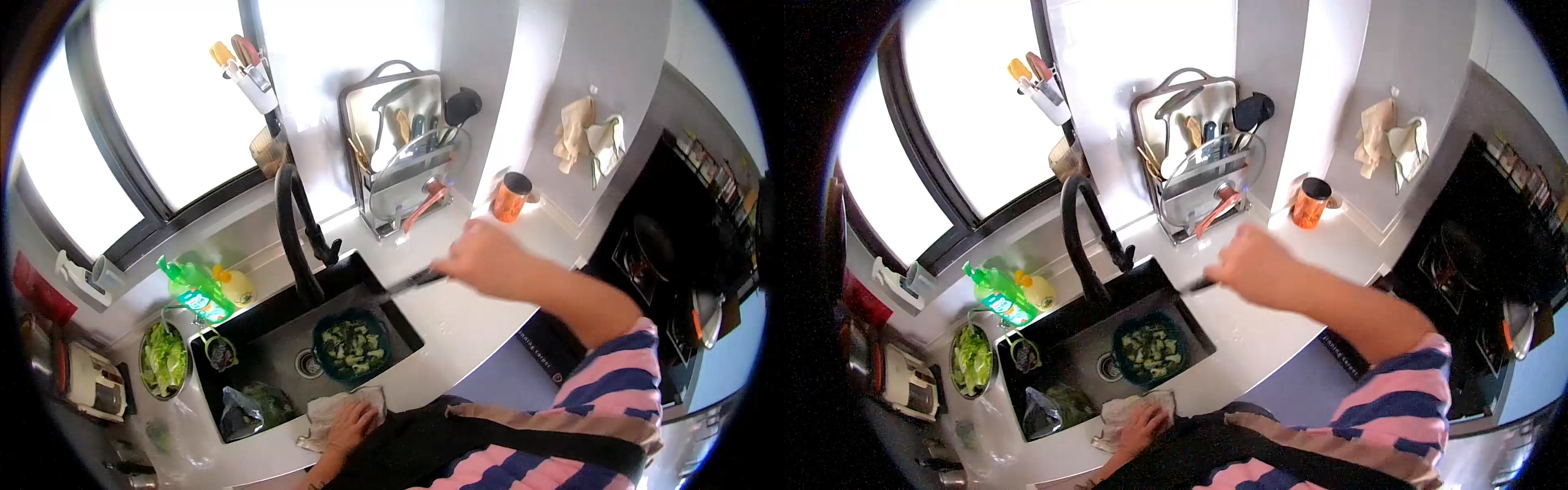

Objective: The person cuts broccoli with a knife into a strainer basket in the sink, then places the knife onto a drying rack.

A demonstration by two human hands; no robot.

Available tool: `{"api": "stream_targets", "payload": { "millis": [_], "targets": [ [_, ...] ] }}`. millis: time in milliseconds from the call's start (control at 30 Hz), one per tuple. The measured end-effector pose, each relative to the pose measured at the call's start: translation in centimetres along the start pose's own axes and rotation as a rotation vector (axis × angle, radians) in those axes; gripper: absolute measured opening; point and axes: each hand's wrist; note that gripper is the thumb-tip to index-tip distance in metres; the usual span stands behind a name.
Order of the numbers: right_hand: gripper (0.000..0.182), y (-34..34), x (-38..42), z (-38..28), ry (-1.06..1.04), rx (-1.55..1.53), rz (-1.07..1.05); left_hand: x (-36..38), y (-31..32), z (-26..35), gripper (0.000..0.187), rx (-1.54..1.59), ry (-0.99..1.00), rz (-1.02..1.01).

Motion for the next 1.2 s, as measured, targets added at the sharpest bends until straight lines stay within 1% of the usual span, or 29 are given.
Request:
{"api": "stream_targets", "payload": {
  "millis": [33, 67, 100, 133, 167, 233, 267, 333, 367, 433, 467, 533, 567, 633, 667, 733, 867, 933, 967, 1033, 1100, 1200],
  "targets": [
    [0.016, -3.2, 0.4, 1.5, 0.024, 0.148, 0.135, 0.2, 0.0, 0.0, 0.039, -0.027, -0.012, -0.010],
    [0.019, -5.5, 0.6, 3.2, 0.067, 0.210, 0.225, 0.5, 0.1, 0.0, 0.039, -0.029, -0.015, -0.005],
    [0.024, -8.5, 0.8, 4.4, 0.056, 0.363, 0.288, 0.5, 0.3, -0.1, 0.039, 0.027, -0.051, -0.025],
    [0.026, -10.2, 0.7, 5.6, 0.128, 0.538, 0.286, 0.6, 0.3, -0.2, 0.041, 0.082, -0.086, -0.046],
    [0.026, -10.5, 0.3, 7.2, 0.128, 0.544, 0.291, 0.5, 0.0, 0.0, 0.041, 0.079, -0.083, -0.040],
    [0.023, -11.3, -0.9, 10.5, 0.237, 0.713, 0.290, 0.3, -0.7, 0.5, 0.040, 0.009, -0.157, -0.174],
    [0.023, -11.3, -1.8, 11.7, 0.235, 0.717, 0.297, 0.3, -0.8, 0.6, 0.040, 0.005, -0.158, -0.167],
    [0.011, -10.4, -4.0, 14.0, 0.322, 0.567, 0.151, 0.1, -0.8, 0.4, 0.042, 0.032, -0.141, -0.169],
    [0.011, -9.7, -5.1, 15.3, 0.323, 0.569, 0.156, 0.5, -0.1, -0.1, 0.042, 0.028, -0.140, -0.165],
    [0.009, -7.9, -7.3, 17.4, 0.369, 0.467, 0.042, 1.3, 1.3, -1.2, 0.044, -0.021, -0.114, -0.192],
    [0.009, -7.0, -8.3, 18.2, 0.367, 0.464, 0.039, 1.7, 1.6, -1.4, 0.044, -0.019, -0.117, -0.195],
    [0.011, -5.7, -9.9, 19.1, 0.410, 0.438, -0.096, 1.7, 1.5, -1.2, 0.043, -0.025, -0.100, -0.155],
    [0.011, -5.2, -10.3, 19.2, 0.407, 0.434, -0.099, 1.7, 1.5, -1.1, 0.043, -0.022, -0.104, -0.159],
    [0.013, -4.9, -11.3, 19.1, 0.360, 0.423, -0.175, 1.3, 1.3, -1.1, 0.041, 0.004, -0.128, -0.165],
    [0.013, -4.6, -11.7, 19.1, 0.357, 0.422, -0.173, 1.6, 1.5, -1.4, 0.041, 0.003, -0.132, -0.164],
    [0.014, -4.1, -12.5, 19.2, 0.369, 0.361, -0.248, 2.7, 2.3, -2.2, 0.041, -0.176, -0.067, -0.231],
    [0.015, -3.9, -13.7, 19.9, 0.325, 0.332, -0.214, 3.9, 3.5, -2.8, 0.042, -0.142, -0.079, -0.206],
    [0.016, -4.6, -14.5, 19.6, 0.339, 0.373, -0.256, 4.6, 4.1, -2.9, 0.051, -0.096, -0.110, -0.356],
    [0.016, -4.7, -14.6, 19.5, 0.335, 0.374, -0.260, 4.9, 4.4, -2.9, 0.051, -0.091, -0.112, -0.356],
    [0.016, -4.7, -15.1, 19.4, 0.318, 0.359, -0.267, 4.8, 4.7, -2.8, 0.044, 0.021, -0.142, -0.224],
    [0.014, -4.3, -15.7, 19.6, 0.316, 0.350, -0.286, 4.6, 4.1, -2.6, 0.046, -0.011, -0.153, -0.228],
    [0.012, -3.5, -16.5, 20.5, 0.335, 0.365, -0.291, 3.9, 2.8, -1.9, 0.048, -0.039, -0.167, -0.285]
  ]
}}
Point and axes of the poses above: each hand's wrist, its own x-axis away from the middle knuckle, its own y-axis out of the palm, z = x × y, and after that the axes turned 2 degrees about y, right-handed
